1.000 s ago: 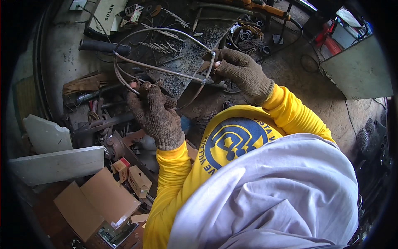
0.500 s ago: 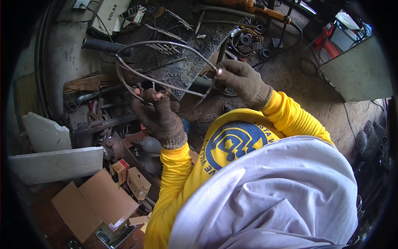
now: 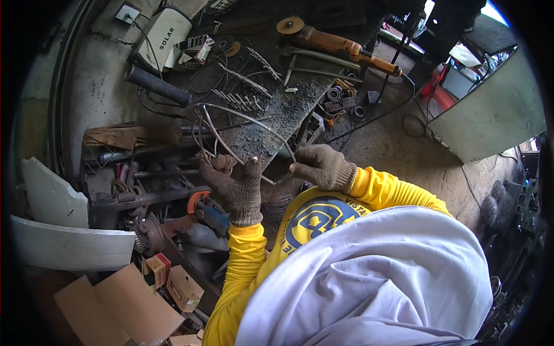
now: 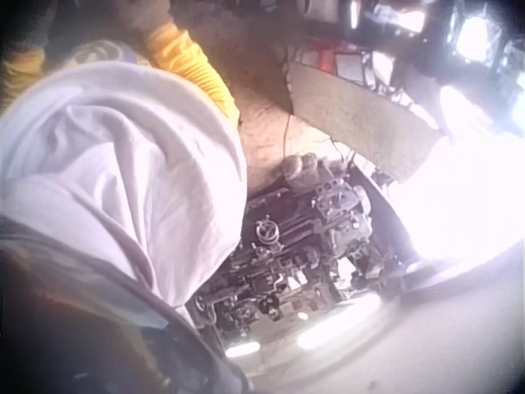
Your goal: The person holds a metal wire structure with gloved hands and welds the joints together using a welding tool.
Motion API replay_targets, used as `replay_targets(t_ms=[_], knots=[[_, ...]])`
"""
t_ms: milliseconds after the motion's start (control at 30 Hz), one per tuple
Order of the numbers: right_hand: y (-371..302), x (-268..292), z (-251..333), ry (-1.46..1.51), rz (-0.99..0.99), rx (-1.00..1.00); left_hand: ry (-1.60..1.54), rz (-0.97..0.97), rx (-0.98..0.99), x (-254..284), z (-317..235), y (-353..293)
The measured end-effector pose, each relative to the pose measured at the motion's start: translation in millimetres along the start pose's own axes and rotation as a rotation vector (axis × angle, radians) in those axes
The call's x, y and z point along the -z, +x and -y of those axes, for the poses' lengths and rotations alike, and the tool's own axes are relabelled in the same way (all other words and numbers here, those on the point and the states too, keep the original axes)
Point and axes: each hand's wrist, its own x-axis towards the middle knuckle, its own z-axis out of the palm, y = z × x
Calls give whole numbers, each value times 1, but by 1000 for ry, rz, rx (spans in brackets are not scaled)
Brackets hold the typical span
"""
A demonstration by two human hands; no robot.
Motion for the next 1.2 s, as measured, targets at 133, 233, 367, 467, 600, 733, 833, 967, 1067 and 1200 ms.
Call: replay_targets(t_ms=[133, 233, 367, 467, 600, 733, 833, 967, 1067, 1200], knots=[[22, 10, -16, -259, -2, 150, 240, 24, -190, 31, 39, 10], [48, 45, -13, -530, -159, -44, 339, 57, -345, 53, 45, 18], [76, 90, -44, -975, -540, 17, 310, 126, -337, 66, 55, 25], [99, 118, -69, -1137, -585, -32, 331, 144, -365, 67, 60, 32], [115, 136, -74, -1200, -423, -198, 402, 130, -405, 60, 60, 33], [128, 150, -90, -1172, -320, -128, 562, 148, -425, 45, 44, 25], [125, 155, -106, -1055, -269, -35, 834, 136, -650, 22, 10, 38], [113, 162, -111, -816, -263, 150, 875, 127, -869, 4, 2, 47], [114, 170, -124, -490, -262, 131, 889, 175, -924, 0, -16, 44], [130, 170, -81, 45, -205, -240, 918, 193, -929, -2, -18, 39]])
